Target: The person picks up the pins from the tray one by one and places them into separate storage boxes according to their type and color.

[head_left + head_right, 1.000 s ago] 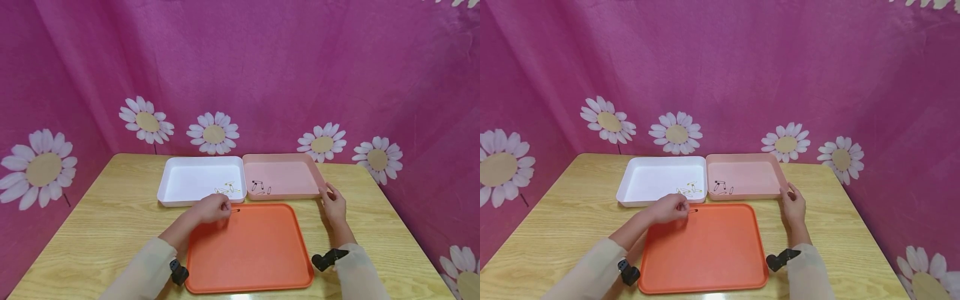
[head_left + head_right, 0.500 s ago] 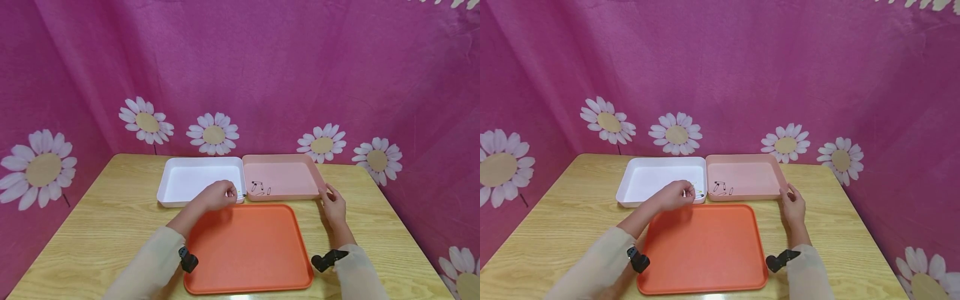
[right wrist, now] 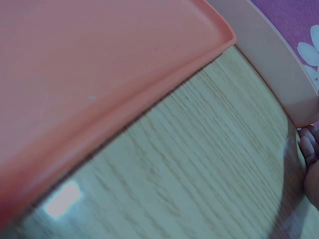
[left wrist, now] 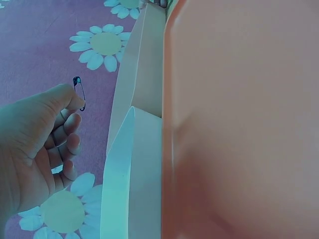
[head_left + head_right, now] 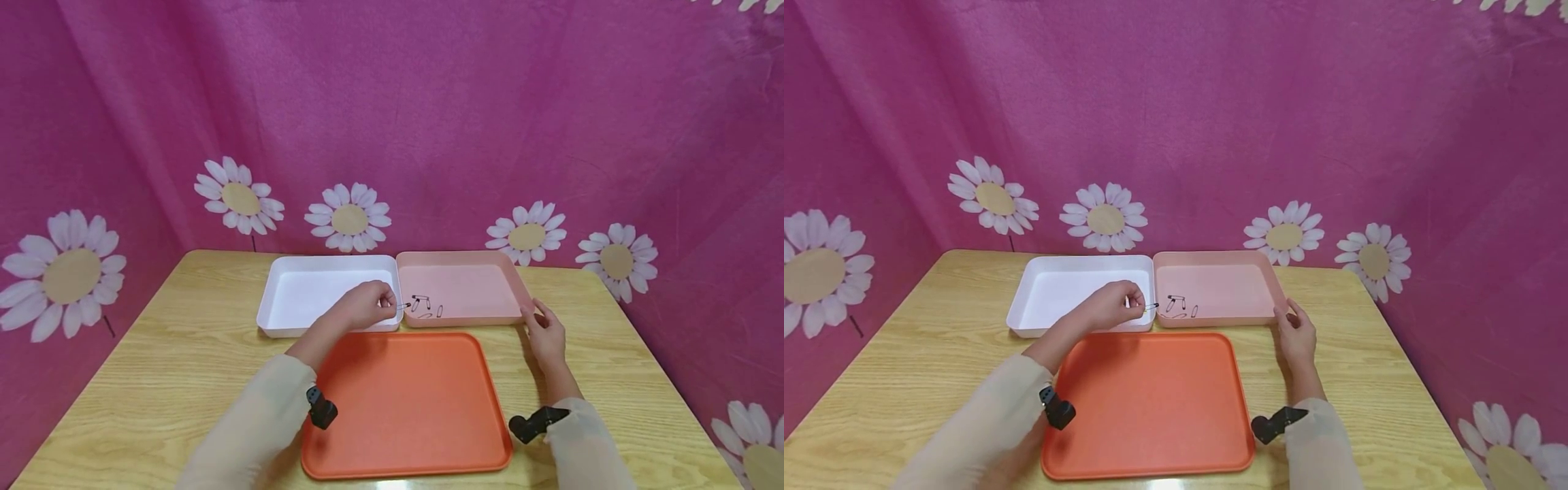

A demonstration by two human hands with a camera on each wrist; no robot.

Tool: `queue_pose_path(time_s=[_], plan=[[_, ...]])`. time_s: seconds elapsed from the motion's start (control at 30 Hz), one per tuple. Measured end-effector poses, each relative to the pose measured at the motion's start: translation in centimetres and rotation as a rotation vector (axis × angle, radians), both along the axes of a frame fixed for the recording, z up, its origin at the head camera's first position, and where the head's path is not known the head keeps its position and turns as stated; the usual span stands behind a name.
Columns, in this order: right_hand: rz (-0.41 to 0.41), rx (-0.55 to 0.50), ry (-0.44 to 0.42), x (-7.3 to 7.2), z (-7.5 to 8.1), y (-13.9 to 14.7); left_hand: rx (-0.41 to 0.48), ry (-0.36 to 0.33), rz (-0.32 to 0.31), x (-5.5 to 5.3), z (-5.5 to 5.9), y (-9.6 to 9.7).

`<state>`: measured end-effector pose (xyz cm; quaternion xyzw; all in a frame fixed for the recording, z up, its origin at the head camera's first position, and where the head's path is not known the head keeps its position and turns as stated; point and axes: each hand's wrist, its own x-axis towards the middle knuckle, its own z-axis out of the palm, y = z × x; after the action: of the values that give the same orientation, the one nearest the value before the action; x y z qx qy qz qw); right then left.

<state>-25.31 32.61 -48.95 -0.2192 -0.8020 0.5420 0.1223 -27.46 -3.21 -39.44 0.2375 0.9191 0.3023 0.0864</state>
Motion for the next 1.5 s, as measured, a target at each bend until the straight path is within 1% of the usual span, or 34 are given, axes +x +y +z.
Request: queue_pose_path(time_s=[0.17,0.3,0.37,0.4,0.57,0.73,1.0,1.2,1.4,1.5], plan=[[-0.017,0.001,-0.001,-0.1,-0.1,0.1,0.019,-0.009,-0.003,-0.6,0.1,0.8],[-0.015,0.003,0.005,0.0,-0.1,0.1,0.027,0.029,-0.007,-1.0,0.2,1.5],[-0.014,0.003,0.003,0.0,-0.1,0.1,0.031,0.037,0.002,-1.1,0.4,1.9],[-0.011,0.007,0.005,0.0,-0.1,0.1,0.036,0.034,0.008,-1.2,0.4,2.1],[-0.007,0.002,0.003,0.2,0.0,0.1,0.059,-0.027,0.069,-1.6,0.6,3.1],[-0.006,-0.001,-0.007,0.3,0.1,0.2,0.063,-0.041,0.111,-2.0,0.6,4.2],[-0.013,0.026,0.005,0.4,0.1,0.0,0.094,-0.064,0.151,-2.3,0.5,4.9],[-0.006,0.021,-0.001,0.2,-0.2,0.0,0.079,-0.074,0.168,-2.3,0.1,5.3],[0.004,0.008,-0.012,0.0,-0.3,0.0,0.071,-0.115,0.193,-2.2,-0.2,5.6],[0.001,0.011,-0.01,0.0,-0.3,0.0,0.072,-0.123,0.208,-2.2,-0.2,5.4]])
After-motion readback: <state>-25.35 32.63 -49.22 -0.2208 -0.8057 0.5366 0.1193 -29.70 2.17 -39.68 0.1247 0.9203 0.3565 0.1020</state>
